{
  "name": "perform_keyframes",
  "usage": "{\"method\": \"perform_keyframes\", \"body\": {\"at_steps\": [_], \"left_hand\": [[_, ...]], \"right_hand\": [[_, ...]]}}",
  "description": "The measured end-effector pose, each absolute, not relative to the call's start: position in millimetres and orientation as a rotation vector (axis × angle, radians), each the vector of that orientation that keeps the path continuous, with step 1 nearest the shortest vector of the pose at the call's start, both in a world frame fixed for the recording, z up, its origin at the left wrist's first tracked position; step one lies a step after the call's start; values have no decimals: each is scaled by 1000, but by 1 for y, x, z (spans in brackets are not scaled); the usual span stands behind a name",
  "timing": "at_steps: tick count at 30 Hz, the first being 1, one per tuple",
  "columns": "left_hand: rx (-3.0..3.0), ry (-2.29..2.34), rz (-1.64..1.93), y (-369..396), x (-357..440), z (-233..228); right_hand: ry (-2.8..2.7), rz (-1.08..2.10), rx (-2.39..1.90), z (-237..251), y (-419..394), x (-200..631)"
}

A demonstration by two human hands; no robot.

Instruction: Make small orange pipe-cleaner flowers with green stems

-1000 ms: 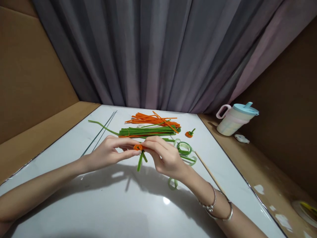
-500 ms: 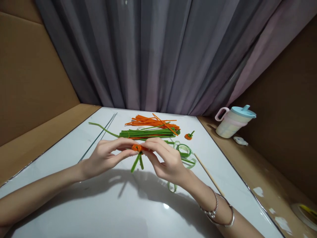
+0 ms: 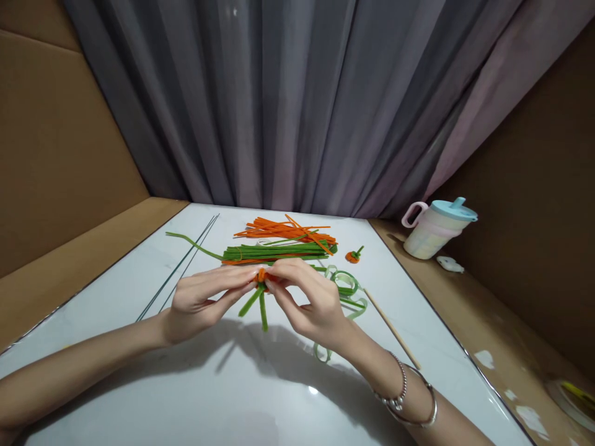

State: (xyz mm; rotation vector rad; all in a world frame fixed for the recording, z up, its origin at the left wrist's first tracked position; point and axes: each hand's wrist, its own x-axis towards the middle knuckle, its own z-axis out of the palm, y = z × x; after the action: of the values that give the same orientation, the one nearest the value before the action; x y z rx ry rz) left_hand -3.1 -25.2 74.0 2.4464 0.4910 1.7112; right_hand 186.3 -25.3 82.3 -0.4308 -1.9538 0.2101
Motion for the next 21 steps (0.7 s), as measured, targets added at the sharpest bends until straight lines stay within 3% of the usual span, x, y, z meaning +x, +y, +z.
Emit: {"method": "perform_keyframes", "body": {"at_steps": [7, 13, 21], "left_hand": [[2115, 694, 1652, -31, 2, 68], [2411, 577, 1783, -28, -2, 65], [2460, 620, 1686, -20, -3, 59]], "right_hand": [[-1932, 219, -445, 82, -27, 186], [-1966, 178, -452, 86, -28, 184], [-2024, 133, -465, 77, -17, 185]]}}
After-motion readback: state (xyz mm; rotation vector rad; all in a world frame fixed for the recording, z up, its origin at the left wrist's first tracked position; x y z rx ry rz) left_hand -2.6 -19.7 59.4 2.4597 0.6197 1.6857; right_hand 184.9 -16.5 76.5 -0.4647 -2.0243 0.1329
